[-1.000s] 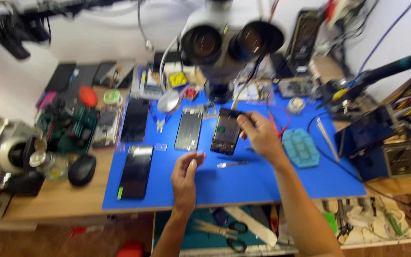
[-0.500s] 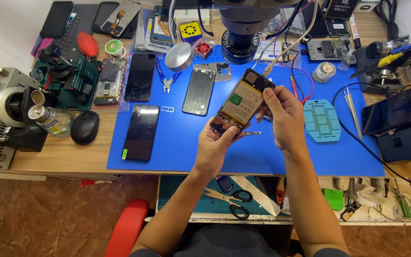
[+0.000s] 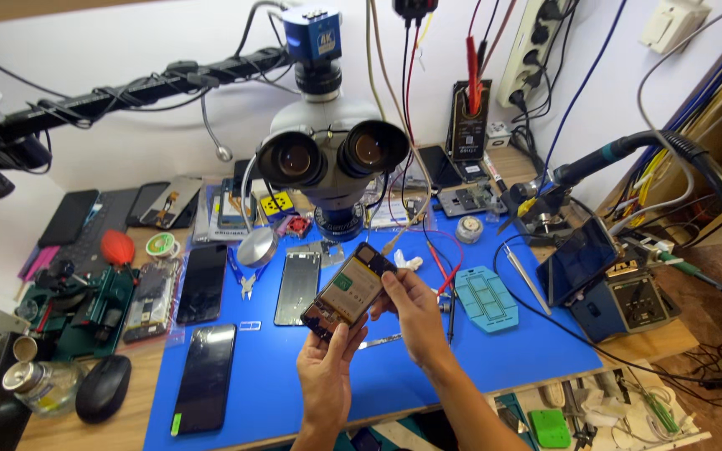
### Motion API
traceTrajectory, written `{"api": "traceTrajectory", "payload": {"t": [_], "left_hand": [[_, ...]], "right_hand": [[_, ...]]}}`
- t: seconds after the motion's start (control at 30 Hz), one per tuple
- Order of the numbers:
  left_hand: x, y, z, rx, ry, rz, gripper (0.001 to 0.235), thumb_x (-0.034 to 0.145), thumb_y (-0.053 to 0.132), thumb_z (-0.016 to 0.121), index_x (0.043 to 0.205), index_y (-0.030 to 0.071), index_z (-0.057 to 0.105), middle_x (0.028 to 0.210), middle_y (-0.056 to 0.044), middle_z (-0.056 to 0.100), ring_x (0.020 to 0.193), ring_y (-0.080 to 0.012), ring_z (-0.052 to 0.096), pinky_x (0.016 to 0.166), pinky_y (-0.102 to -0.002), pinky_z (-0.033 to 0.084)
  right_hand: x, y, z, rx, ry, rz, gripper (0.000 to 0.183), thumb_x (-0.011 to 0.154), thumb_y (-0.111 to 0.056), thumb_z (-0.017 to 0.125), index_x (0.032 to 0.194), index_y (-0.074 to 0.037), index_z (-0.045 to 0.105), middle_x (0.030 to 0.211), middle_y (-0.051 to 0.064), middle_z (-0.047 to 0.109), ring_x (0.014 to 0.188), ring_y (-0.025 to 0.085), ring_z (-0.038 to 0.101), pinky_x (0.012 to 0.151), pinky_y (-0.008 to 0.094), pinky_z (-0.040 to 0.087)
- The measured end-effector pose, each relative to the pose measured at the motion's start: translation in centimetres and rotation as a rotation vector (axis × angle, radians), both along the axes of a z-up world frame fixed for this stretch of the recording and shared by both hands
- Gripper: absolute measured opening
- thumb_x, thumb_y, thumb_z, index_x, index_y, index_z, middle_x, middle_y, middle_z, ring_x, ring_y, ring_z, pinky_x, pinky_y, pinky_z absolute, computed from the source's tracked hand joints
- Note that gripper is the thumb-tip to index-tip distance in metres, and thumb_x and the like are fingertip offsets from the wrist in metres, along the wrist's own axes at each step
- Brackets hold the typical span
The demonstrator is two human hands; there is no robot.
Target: The person disassembles a smartphone, removes the battery, and uses a screwdriver to adjust internal components. They then connect a charging cable to test the device and handle another smartphone to check its screen.
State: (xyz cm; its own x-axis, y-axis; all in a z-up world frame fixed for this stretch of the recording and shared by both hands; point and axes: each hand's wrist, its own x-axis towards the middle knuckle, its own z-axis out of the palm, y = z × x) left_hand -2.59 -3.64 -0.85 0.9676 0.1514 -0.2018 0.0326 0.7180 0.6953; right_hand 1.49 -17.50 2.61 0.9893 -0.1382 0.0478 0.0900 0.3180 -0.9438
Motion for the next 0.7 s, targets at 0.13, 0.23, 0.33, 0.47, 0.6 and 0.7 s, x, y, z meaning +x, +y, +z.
{"api": "traceTrajectory", "payload": {"t": [0.13,0.23,0.33,0.47,0.6,0.7], "left_hand": [[0.2,0.5,0.2,0.023,0.025,0.026,0.041,0.094,-0.002,0.064,0.133,-0.014,0.059,0.120,-0.034,0.074,0.106,-0.0478,0.075,0.098,-0.051,0.061],[0.4,0.9,-0.2,0.060,0.012,0.026,0.041,0.093,-0.003,0.066,0.132,-0.014,0.060,0.118,-0.035,0.075,0.099,-0.0472,0.076,0.093,-0.050,0.063],[0.5,1.2,-0.2,0.113,0.005,0.019,0.039,0.093,0.000,0.066,0.129,-0.015,0.060,0.114,-0.038,0.076,0.095,-0.0469,0.078,0.093,-0.051,0.064],[0.8,1.2,-0.8,0.099,-0.069,0.025,0.035,0.095,0.000,0.064,0.127,-0.014,0.061,0.114,-0.033,0.075,0.097,-0.0449,0.077,0.097,-0.053,0.064],[0.8,1.4,-0.8,0.093,-0.129,0.023,0.037,0.092,0.003,0.070,0.125,-0.011,0.061,0.119,-0.028,0.073,0.100,-0.0355,0.074,0.096,-0.048,0.065],[1.1,1.2,-2.6,0.048,-0.213,0.049,0.030,0.095,-0.006,0.070,0.125,-0.009,0.062,0.109,-0.021,0.074,0.097,-0.0364,0.078,0.092,-0.056,0.066]], "right_hand": [[-0.4,0.4,0.1,0.033,0.008,0.025,0.022,0.107,-0.021,0.056,0.099,-0.002,0.063,0.070,0.016,0.068,0.061,0.025,0.066,0.066,0.035,0.058],[-0.5,0.6,-0.2,0.051,-0.004,0.031,0.021,0.107,-0.022,0.057,0.099,-0.003,0.062,0.069,0.016,0.069,0.061,0.025,0.067,0.067,0.034,0.058],[-0.5,0.7,-0.3,0.051,0.013,0.016,0.022,0.107,-0.023,0.057,0.101,-0.002,0.062,0.071,0.017,0.070,0.062,0.025,0.068,0.069,0.036,0.060],[-0.3,0.9,-0.8,0.100,-0.029,-0.004,0.021,0.106,-0.019,0.058,0.095,-0.002,0.058,0.069,0.018,0.069,0.060,0.025,0.068,0.066,0.035,0.059],[0.7,0.8,-4.1,0.091,-0.096,-0.015,0.021,0.107,-0.022,0.058,0.103,-0.002,0.059,0.072,0.018,0.069,0.062,0.023,0.068,0.065,0.031,0.058],[0.2,0.9,-4.0,0.085,-0.085,-0.092,0.020,0.109,-0.022,0.059,0.106,-0.002,0.062,0.068,0.019,0.069,0.062,0.027,0.074,0.071,0.033,0.061]]}}
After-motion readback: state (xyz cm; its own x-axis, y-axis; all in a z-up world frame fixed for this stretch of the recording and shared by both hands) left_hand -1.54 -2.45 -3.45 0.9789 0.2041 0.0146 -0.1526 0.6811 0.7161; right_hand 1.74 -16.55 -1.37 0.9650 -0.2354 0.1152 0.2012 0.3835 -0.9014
